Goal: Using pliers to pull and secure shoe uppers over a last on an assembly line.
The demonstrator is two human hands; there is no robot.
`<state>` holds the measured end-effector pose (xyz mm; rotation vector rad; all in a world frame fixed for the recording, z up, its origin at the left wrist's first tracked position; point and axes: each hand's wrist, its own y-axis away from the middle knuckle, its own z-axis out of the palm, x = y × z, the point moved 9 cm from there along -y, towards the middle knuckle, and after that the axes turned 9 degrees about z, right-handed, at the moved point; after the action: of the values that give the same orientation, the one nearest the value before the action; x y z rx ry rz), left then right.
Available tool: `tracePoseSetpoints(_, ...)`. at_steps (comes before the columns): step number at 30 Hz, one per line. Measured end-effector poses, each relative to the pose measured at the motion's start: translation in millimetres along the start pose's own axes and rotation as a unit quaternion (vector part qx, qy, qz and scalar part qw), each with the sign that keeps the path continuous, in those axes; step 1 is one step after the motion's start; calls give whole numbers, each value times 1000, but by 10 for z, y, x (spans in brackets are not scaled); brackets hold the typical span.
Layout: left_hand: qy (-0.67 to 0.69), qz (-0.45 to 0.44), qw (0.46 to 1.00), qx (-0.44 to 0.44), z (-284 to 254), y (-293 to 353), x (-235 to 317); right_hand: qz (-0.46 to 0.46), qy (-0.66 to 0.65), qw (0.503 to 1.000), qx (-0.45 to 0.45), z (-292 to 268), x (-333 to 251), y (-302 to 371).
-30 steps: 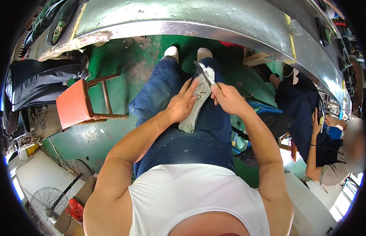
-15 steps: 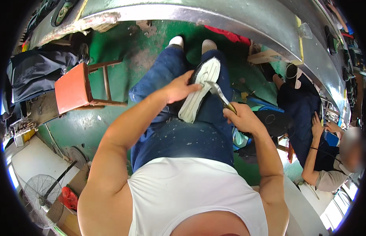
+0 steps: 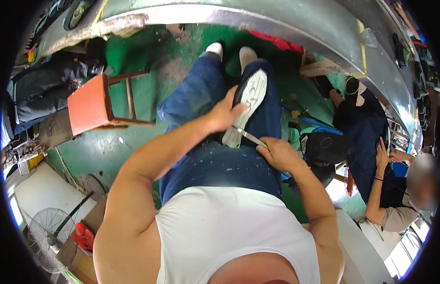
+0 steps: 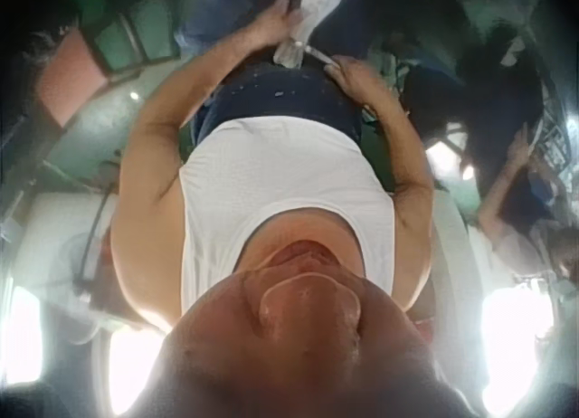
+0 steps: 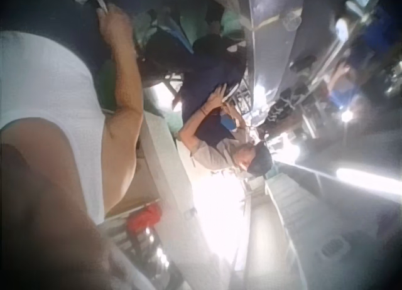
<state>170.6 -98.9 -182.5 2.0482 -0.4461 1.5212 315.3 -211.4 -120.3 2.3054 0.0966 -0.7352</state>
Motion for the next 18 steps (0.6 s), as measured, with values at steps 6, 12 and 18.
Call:
tracePoseSetpoints(6,113,-129,967,-188,186,653,-128,137,-192,944,-230,114,274,53)
tracePoseSetpoints(12,21,-2,996,-90,293,559,-313,51,-131,990,-24,-222,-47,142)
tracePoseSetpoints(18,5,11,997,-73,-68,456,-151,52,-47,998,6,-156,126,-220)
